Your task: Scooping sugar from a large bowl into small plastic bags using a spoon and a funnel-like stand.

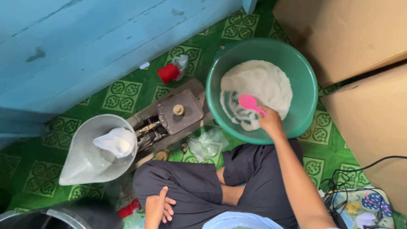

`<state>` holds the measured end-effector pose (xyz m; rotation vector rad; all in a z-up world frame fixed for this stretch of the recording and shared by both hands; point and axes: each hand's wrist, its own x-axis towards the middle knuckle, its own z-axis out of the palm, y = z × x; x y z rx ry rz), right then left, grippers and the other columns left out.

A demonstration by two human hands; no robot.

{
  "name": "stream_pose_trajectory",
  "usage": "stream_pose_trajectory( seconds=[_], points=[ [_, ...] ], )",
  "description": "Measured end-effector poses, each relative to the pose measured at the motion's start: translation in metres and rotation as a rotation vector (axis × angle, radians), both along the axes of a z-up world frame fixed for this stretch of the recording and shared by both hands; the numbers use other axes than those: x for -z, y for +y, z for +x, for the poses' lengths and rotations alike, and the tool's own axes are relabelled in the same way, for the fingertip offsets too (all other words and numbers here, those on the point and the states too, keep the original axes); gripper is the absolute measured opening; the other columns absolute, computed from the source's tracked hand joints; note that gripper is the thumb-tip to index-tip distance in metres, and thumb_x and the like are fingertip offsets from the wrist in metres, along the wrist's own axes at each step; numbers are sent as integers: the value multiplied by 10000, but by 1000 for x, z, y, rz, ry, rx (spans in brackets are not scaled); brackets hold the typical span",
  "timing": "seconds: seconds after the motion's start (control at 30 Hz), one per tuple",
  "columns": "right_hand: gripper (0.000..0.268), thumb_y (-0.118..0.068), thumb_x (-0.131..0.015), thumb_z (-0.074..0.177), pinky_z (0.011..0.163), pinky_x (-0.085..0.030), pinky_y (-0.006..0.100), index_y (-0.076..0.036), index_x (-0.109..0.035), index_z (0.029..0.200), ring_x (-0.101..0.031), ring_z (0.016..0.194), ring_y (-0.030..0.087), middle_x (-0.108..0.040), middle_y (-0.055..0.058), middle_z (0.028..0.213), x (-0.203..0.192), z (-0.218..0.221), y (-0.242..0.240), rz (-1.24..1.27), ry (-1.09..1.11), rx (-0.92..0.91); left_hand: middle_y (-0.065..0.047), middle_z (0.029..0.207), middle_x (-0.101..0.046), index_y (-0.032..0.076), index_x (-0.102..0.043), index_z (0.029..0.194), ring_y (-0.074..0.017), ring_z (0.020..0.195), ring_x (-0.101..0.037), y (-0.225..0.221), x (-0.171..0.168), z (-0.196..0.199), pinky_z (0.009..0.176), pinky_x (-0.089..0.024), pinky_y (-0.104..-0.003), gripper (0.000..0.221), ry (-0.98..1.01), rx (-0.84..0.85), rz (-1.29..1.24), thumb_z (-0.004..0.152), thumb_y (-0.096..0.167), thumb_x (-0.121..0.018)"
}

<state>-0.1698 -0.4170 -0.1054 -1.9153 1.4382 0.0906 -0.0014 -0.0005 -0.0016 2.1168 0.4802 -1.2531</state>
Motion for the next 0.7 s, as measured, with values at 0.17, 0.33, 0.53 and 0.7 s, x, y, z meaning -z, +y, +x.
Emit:
stream_pose_trajectory(
  seconds=[0.17, 0.33, 0.53, 0.7],
  points=[
    [416, -196, -416, 991, 805, -495, 526, -109, -518, 1385, -596, 1062, 432, -634, 206, 1197, 22, 22, -5, -66, -4, 92, -246, 425, -572, -176, -753, 663, -284, 297, -500, -2, 6, 1, 271, -310, -286, 633, 12, -2, 41, 954, 349, -552],
    [438, -186, -407, 990, 716, -522, 484, -90, -517, 1403, -651, 933, 363, -629, 186, 1237, 22, 26, 3, 96, 23, 99, -225, 448, -585, -158, -763, 659, -270, 325, -494, -13, 1, 6, 318, -371, -301, 645, 77, -34, 166, 982, 363, -563],
    [388, -205, -449, 971, 706, -509, 396, -142, -596, 1325, -656, 759, 263, -690, 114, 1171, 23, -1, 3, 141, -65, 167, -231, 445, -573, -164, -755, 642, -276, 327, -478, -15, 1, 6, 339, -384, -314, 650, 79, -51, 184, 985, 355, -565],
    [412, -210, -420, 967, 724, -488, 486, -215, -576, 1347, -633, 879, 360, -690, 160, 996, -17, -7, 6, 55, 67, 206, -230, 444, -570, -169, -759, 646, -275, 327, -479, -13, 3, 7, 335, -389, -317, 661, 87, -46, 180, 978, 369, -567]
  ],
)
